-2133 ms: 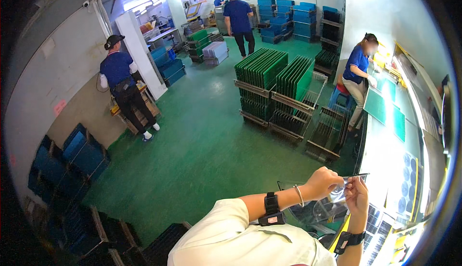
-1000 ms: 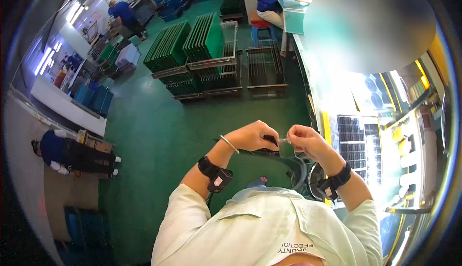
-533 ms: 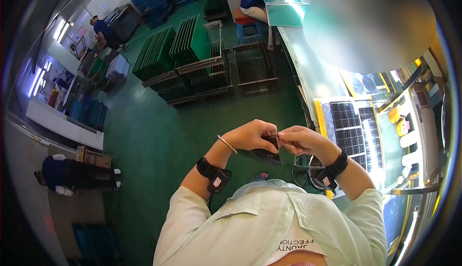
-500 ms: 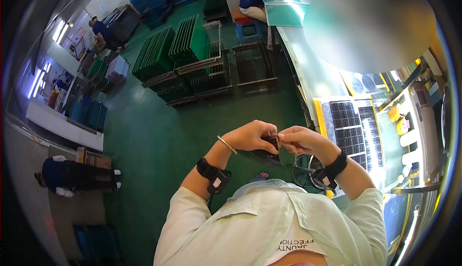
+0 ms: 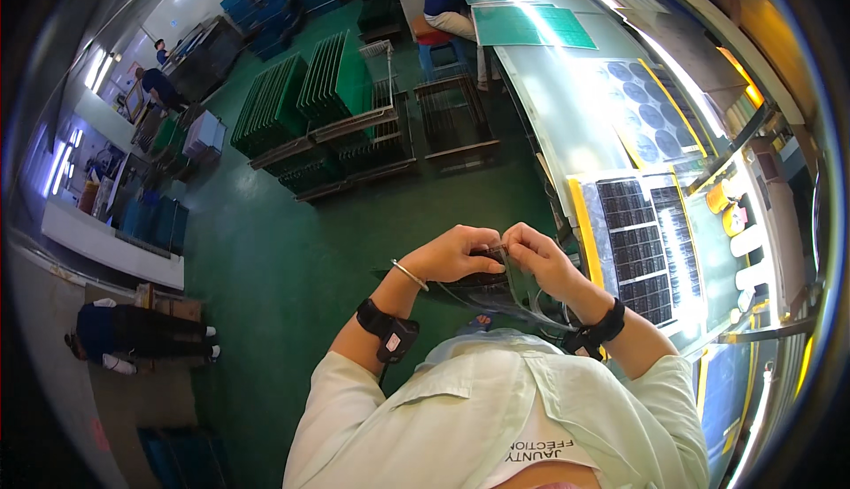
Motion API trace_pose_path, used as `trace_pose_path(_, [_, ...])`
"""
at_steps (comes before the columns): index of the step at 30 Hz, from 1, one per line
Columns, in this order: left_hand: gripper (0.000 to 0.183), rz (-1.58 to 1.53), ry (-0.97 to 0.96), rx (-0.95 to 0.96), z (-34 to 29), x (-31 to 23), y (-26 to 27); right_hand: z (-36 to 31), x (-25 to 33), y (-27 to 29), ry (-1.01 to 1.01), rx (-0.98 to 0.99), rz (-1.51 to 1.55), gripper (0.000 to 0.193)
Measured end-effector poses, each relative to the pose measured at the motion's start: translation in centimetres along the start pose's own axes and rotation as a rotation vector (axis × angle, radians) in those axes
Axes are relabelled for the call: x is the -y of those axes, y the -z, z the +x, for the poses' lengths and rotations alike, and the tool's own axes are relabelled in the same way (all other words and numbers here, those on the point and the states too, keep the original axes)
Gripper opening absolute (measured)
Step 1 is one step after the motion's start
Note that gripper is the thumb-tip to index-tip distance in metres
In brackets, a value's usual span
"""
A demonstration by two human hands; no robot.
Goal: Handling and inspecting film-like electronic components at a workstation.
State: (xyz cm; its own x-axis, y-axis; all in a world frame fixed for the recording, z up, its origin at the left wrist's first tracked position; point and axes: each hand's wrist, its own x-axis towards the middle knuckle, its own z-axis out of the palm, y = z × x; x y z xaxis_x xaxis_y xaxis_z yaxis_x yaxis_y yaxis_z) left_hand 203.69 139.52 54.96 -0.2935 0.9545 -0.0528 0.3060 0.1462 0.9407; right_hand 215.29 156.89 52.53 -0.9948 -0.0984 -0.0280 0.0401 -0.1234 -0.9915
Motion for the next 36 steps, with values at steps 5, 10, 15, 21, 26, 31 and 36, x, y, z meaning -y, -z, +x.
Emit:
trace_pose_path(5, [0.021,0.015,-0.028,-0.040,0.2,-0.7,0.3,-0.1,-0.7,-0.7,0.170,-0.156,0.092,0.009])
trace_pose_path(10, [0.020,-0.002,-0.035,-0.059,0.6,-0.4,0.4,-0.2,-1.3,-1.5,0.096,-0.269,0.376,0.010])
trace_pose_path(15, [0.021,-0.066,-0.064,-0.084,0.8,-0.9,0.7,-0.1,-0.1,-1.8,0.063,-0.275,0.708,0.013])
trace_pose_path(21, [0.021,-0.206,-0.034,-0.220,-0.2,-0.2,3.2,-1.2,1.0,1.6,0.186,-0.258,1.036,0.015])
trace_pose_path(26, [0.025,-0.138,-0.058,-0.356,0.0,-0.5,5.3,-4.6,0.1,6.7,0.257,-0.366,0.944,0.015])
trace_pose_path(31, [0.025,-0.047,-0.046,-0.254,3.2,-1.4,4.8,-10.2,-1.3,8.6,0.370,-0.563,0.833,0.012])
trace_pose_path(36, [0.026,0.060,-0.134,-0.160,7.3,-1.2,5.4,-18.1,-3.7,8.8,0.481,-0.960,0.757,0.019])
